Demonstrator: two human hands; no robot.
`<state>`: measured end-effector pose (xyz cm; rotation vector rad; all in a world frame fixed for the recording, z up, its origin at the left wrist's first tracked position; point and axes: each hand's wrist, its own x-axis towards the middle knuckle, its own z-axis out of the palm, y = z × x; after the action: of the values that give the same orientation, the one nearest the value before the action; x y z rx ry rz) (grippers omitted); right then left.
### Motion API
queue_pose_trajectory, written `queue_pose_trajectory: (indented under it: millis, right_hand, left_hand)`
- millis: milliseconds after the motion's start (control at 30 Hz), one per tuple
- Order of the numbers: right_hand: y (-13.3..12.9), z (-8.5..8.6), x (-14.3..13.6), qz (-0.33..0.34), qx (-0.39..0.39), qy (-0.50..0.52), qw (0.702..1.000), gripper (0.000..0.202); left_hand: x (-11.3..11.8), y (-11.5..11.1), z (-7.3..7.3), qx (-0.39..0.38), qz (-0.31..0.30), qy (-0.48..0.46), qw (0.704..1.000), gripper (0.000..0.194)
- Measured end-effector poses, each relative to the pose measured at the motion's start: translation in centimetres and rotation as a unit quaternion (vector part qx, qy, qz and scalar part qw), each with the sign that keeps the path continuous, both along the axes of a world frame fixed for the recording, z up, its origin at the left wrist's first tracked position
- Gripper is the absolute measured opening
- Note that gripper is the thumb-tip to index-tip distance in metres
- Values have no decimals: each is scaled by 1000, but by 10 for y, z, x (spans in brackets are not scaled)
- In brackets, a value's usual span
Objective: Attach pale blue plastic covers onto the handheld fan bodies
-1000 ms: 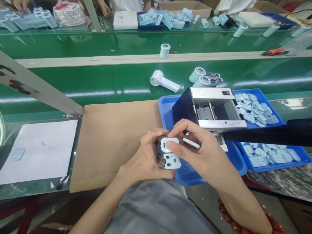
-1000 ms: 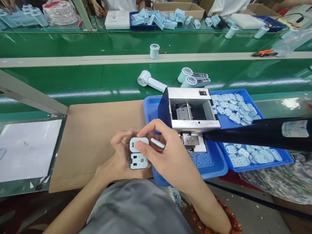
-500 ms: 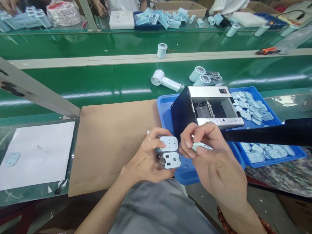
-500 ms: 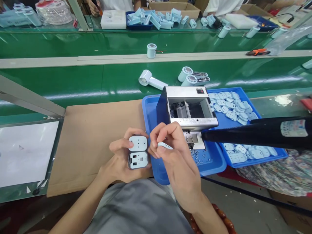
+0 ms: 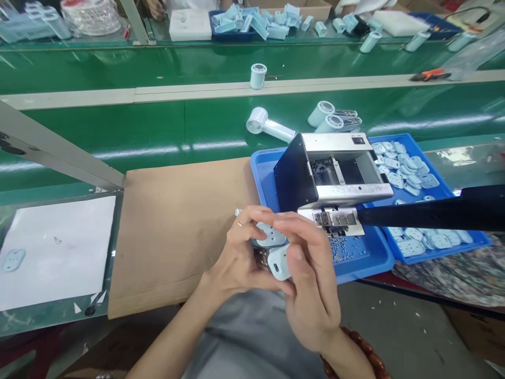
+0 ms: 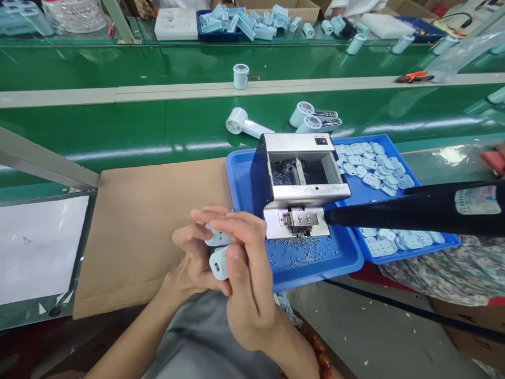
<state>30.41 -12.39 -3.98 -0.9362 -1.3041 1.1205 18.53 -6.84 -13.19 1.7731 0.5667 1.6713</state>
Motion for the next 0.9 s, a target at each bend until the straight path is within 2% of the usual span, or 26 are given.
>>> queue_pose_trajectory:
  millis: [67,167,233,333,400,500,600,733,900]
  right_hand:
    - [-2,-5,-2,-16,-14,24,999,36]
    - [-4,-6,-6,-3,-46,128,991,28]
    - [-4,-5,-8,11,-44,172,984,26]
    - [2,-4,0,13,-29,120,992,20]
    - [12,-5,19,-26,-18,50,998,12]
    - [33,-11,64,-159,3,-42,986,40]
    - [52,-20,108,-259,41,-87,961,53]
    - [66,-36,147,-318,105,-102,937,63]
    - [77,-56,183,-374,257,-108,884,84]
  left_hand:
    - [1,-3,2,-3,9,-3,1000,72]
    - [3,-8,4,-13,34,-1,999,59]
    - [3,-9,5,-17,38,4,999,64]
    - [2,-11,6,-16,38,12,999,81]
    - [2,-12,7,-29,41,20,999,77]
    - [3,-12,10,-28,37,20,999,58]
    - [4,-10,14,-17,35,32,999,57]
    - [7,-7,17,-4,40,50,998,57]
    - [10,-4,13,35,61,79,994,67]
